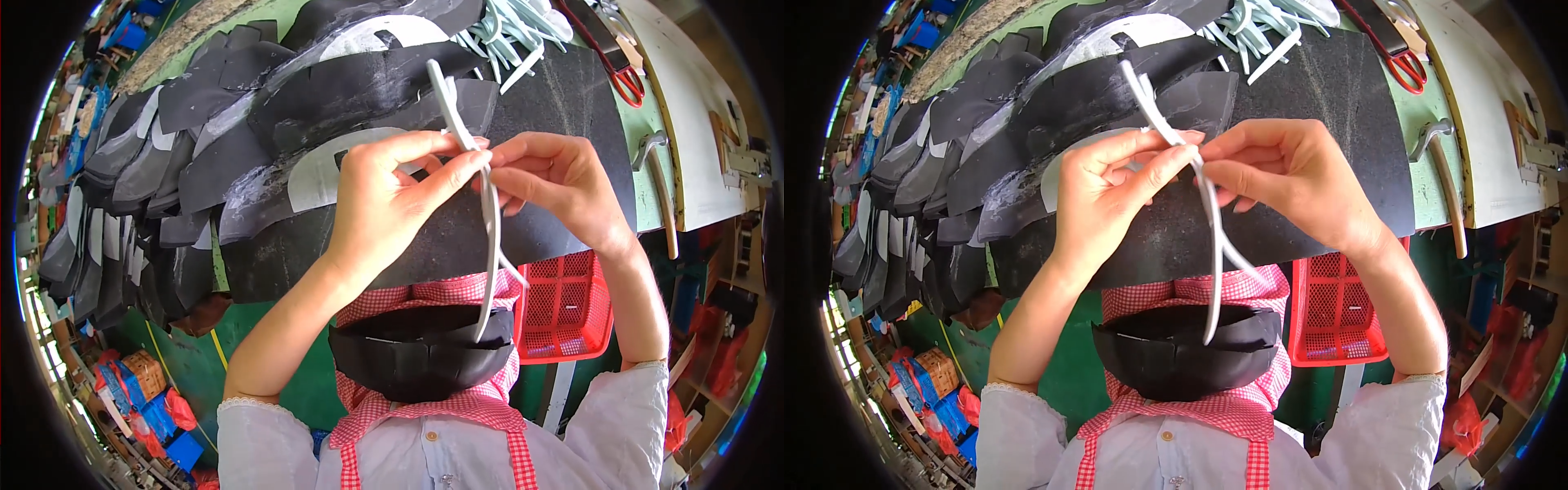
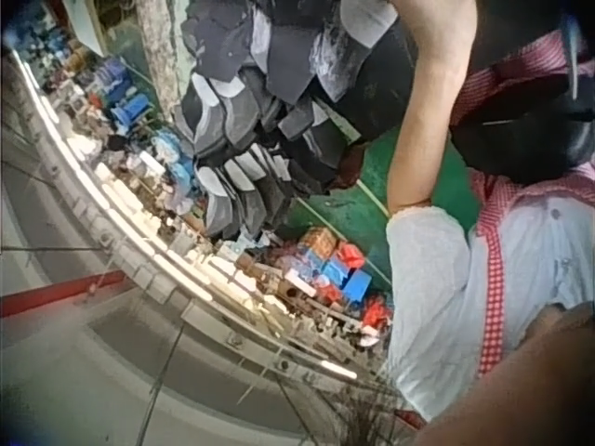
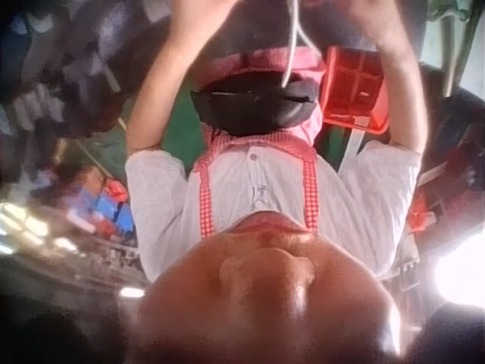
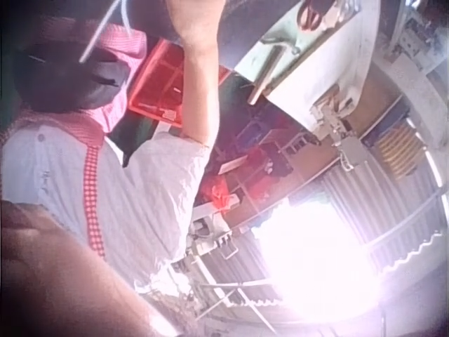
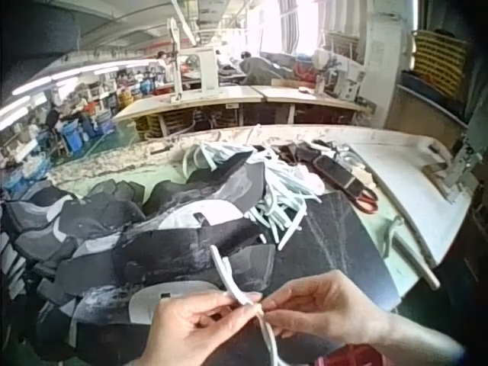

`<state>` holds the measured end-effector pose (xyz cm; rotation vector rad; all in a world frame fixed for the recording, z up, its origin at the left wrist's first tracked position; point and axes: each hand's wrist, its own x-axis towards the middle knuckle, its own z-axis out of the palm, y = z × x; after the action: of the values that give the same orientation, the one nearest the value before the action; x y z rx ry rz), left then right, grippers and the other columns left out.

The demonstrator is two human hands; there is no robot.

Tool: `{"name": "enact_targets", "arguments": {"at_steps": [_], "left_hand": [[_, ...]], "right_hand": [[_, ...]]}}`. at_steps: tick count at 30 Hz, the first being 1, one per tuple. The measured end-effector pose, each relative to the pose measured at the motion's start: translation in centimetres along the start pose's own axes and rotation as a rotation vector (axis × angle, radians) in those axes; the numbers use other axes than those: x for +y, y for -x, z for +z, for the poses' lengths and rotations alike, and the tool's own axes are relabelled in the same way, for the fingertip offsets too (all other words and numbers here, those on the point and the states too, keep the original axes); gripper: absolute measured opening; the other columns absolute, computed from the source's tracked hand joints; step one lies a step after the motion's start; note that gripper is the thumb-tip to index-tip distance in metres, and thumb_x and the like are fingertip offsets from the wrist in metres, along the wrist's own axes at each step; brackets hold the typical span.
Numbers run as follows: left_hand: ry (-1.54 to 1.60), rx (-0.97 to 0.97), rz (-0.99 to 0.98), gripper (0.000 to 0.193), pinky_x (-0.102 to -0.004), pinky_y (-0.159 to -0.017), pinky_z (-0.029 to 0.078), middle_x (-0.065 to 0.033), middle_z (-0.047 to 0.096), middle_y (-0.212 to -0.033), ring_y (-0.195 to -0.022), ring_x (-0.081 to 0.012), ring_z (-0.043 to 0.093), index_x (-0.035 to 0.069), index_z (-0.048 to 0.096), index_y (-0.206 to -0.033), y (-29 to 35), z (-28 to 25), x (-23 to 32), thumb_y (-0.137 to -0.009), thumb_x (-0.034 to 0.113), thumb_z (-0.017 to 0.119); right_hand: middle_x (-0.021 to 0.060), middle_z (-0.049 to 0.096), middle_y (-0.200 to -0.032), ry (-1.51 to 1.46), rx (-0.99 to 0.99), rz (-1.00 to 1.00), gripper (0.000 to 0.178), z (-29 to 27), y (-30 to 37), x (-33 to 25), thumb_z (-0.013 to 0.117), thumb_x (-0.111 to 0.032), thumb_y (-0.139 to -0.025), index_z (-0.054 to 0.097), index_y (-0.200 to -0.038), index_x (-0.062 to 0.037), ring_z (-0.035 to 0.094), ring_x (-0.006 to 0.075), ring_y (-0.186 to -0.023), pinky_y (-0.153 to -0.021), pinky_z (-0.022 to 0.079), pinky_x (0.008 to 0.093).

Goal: Applying white adhesive reinforcement tape strips to the edges of black leather shoe upper pieces and folding the edges over.

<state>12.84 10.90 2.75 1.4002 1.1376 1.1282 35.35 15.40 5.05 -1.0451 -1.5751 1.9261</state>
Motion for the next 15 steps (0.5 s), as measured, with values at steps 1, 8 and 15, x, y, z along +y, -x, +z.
{"name": "enact_targets", "arguments": {"at_steps": [1,8,15], "left_hand": [[-0.008,0.036,-0.040,0.022,-0.0215,-0.065,0.055,-0.0058,0.080,-0.099,-0.076,-0.0066,0.069,0.000,0.080,-0.117,0.2,0.0,-0.2,-0.099,0.012,0.077],[0.057,0.069,-0.180,0.025,-0.0192,-0.057,0.049,-0.0017,0.080,-0.091,-0.073,-0.0038,0.068,0.006,0.081,-0.115,1.8,-1.9,-0.4,-0.104,0.027,0.074],[0.066,-0.122,-0.222,0.019,-0.0207,-0.060,0.054,-0.0049,0.079,-0.097,-0.077,-0.0069,0.070,0.000,0.080,-0.111,3.1,1.1,-0.5,-0.101,0.016,0.076]], "right_hand": [[0.0091,0.079,-0.102,0.065,0.038,-0.026,0.024,-0.4,0.0,0.3,0.071,-0.015,-0.104,0.073,-0.120,0.0036,0.075,0.0116,-0.091,-0.079,0.060,0.0254],[0.0115,0.079,-0.107,1.030,0.533,-0.284,0.030,-6.4,-1.0,-0.1,0.070,-0.021,-0.102,0.073,-0.126,-0.0030,0.074,0.0175,-0.105,-0.091,0.058,0.0344],[0.0112,0.079,-0.113,0.580,0.176,-0.403,0.030,2.6,-0.4,0.3,0.069,-0.018,-0.105,0.073,-0.127,0.0007,0.073,0.0170,-0.105,-0.093,0.057,0.0322]]}}
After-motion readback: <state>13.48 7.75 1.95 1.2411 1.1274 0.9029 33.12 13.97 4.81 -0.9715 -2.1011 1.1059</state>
